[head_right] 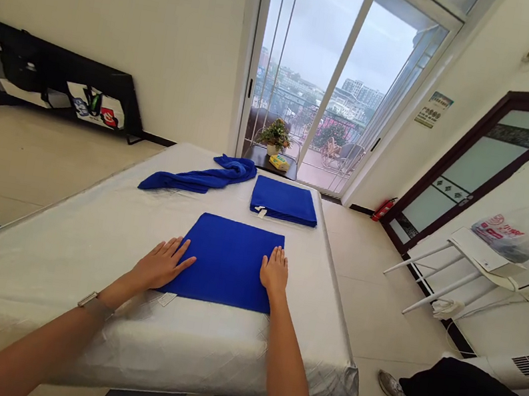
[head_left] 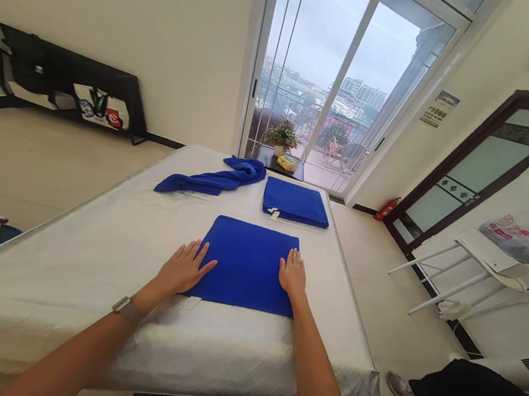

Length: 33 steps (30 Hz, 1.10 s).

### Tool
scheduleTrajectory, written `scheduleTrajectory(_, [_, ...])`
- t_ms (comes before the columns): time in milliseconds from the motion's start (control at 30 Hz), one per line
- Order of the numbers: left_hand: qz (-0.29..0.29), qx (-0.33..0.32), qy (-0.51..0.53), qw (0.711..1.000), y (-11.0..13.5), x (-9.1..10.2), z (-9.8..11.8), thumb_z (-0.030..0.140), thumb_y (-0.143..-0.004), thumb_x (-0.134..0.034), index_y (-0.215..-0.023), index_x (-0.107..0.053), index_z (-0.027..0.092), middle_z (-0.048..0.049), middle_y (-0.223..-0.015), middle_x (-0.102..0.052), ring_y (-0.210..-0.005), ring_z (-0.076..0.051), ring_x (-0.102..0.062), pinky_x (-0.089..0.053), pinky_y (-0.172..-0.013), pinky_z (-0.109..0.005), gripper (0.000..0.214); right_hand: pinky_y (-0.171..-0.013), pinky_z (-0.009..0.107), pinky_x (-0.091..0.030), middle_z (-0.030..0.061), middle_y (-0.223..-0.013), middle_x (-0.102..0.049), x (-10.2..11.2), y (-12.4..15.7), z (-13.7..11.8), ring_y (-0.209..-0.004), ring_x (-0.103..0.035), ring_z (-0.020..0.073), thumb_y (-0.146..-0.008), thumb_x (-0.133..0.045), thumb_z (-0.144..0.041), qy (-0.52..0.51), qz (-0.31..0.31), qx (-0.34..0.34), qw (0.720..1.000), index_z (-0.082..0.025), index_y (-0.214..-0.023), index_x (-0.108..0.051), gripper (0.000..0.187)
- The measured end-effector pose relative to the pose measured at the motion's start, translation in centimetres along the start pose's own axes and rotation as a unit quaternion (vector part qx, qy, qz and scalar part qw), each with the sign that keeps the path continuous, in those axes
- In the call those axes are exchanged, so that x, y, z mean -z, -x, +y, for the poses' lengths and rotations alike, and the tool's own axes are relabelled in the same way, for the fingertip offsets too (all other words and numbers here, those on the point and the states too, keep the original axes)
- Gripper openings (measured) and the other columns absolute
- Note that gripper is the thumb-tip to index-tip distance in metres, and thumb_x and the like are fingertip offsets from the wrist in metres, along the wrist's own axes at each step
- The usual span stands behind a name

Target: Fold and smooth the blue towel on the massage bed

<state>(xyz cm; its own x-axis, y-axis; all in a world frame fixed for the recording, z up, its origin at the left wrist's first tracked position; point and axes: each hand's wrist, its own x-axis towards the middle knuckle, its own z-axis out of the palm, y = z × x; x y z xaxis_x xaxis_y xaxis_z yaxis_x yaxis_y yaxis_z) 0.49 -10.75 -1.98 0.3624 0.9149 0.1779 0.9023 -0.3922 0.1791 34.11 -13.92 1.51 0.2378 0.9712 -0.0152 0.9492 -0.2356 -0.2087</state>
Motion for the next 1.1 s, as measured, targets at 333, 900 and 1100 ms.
scheduleTrajectory(333, [0.027,-0.19,0.062,0.979,-8.2,-0.9,18.3,0.056,-0.101,-0.013,-0.152,-0.038,0.009,-0.0162,-0.158,-0.039,-0.15,-0.026,-0.029,-0.019,-0.123,-0.043,0.074,-0.123,0.036,-0.01,0.0123,-0.166,-0.017,-0.8,-0.1,0.4,-0.154,-0.013,0.0195,-0.104,-0.019,-0.038,0.008,0.022,0.009,1.0,-0.003,-0.158,-0.021,0.064])
scheduleTrajectory(900, [-0.022,0.036,0.001,0.999,-7.4,-0.8,0.3,0.069,-0.095,-0.009,-0.156,-0.024,0.005,-0.0201,-0.164,-0.023,-0.152,-0.032,-0.022,-0.021,-0.121,-0.047,0.09,-0.123,0.038,-0.009,0.0133,-0.166,-0.017,0.3,-0.8,-0.1,-0.154,-0.013,0.022,-0.104,-0.017,-0.039,0.033,-0.027,-0.01,0.999,-0.002,-0.158,-0.019,0.066])
scheduleTrajectory(1100, [-0.026,0.038,-0.004,0.999,-7.4,-1.0,0.9,0.068,-0.096,-0.009,-0.156,-0.025,0.004,-0.0198,-0.164,-0.023,-0.152,-0.032,-0.023,-0.02,-0.122,-0.046,0.09,-0.124,0.036,-0.007,0.011,-0.166,-0.019,2.2,-4.9,-0.7,-0.154,-0.012,0.0206,-0.104,-0.015,-0.041,0.036,0.002,0.022,0.999,-0.003,-0.158,-0.02,0.066])
